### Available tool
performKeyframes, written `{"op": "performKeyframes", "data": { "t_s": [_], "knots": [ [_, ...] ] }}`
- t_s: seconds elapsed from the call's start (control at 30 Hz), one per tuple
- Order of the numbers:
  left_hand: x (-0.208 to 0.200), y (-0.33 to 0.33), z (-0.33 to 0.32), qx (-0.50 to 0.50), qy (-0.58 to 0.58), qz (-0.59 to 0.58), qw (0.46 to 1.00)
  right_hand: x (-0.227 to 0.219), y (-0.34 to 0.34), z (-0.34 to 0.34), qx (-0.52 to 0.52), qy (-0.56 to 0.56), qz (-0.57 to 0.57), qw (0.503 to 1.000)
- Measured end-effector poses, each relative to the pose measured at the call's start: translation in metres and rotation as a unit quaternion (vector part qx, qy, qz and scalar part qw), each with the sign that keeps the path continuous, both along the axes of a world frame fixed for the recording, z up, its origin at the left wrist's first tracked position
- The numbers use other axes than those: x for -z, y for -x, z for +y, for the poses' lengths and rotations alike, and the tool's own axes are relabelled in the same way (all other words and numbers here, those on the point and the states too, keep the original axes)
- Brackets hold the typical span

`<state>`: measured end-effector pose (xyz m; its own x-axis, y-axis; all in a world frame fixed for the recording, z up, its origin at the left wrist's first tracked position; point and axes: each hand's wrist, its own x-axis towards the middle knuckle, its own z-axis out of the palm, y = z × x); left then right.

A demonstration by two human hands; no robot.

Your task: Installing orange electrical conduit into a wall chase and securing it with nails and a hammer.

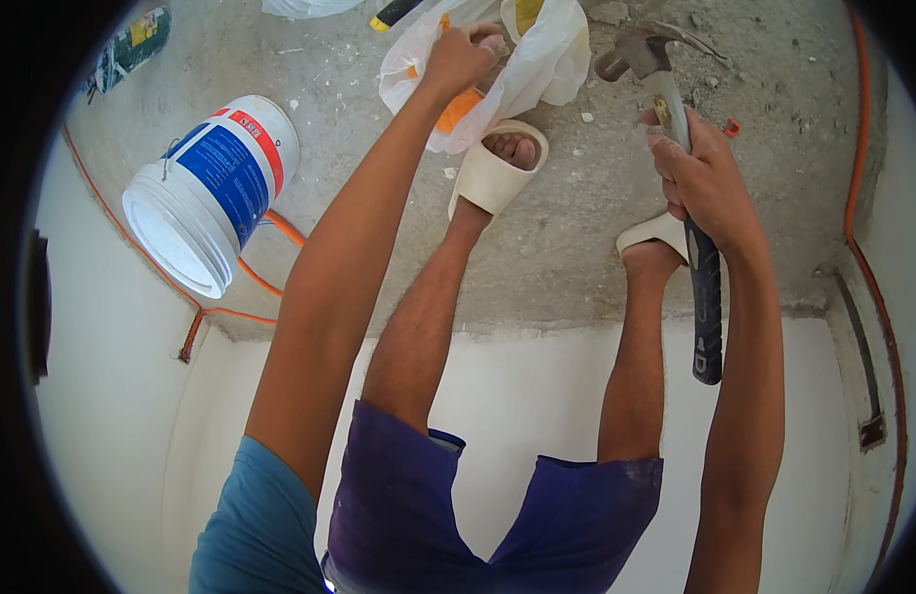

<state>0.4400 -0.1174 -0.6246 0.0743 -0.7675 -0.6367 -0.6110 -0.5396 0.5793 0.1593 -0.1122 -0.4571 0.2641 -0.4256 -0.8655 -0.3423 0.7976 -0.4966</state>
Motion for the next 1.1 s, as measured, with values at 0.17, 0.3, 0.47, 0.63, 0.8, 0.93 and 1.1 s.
{"op": "performKeyframes", "data": {
  "t_s": [0.17, 0.3, 0.47, 0.63, 0.8, 0.93, 1.1],
  "knots": [
    [-0.031, 0.079, 0.059, 0.331, 0.004, -0.037, 0.943, 0.027, -0.002, 0.018, -0.074, 0.166, 0.185, 0.966],
    [-0.030, 0.077, 0.069, 0.380, 0.154, -0.009, 0.912, 0.053, -0.056, 0.005, -0.095, 0.203, 0.273, 0.935],
    [-0.006, 0.065, 0.039, 0.427, 0.280, -0.036, 0.859, 0.139, -0.050, -0.022, -0.164, 0.328, 0.316, 0.875],
    [0.000, 0.048, 0.005, 0.233, 0.325, -0.245, 0.883, 0.151, -0.036, -0.046, -0.150, 0.350, 0.307, 0.872],
    [-0.019, 0.031, -0.011, 0.302, 0.253, -0.326, 0.859, 0.148, -0.019, -0.056, -0.133, 0.337, 0.323, 0.874],
    [-0.009, 0.005, 0.007, 0.187, 0.146, -0.266, 0.934, 0.143, -0.016, -0.057, -0.113, 0.318, 0.307, 0.890],
    [-0.010, -0.026, 0.030, 0.323, 0.005, -0.313, 0.893, 0.142, -0.017, -0.042, -0.070, 0.324, 0.270, 0.904]
  ]
}}
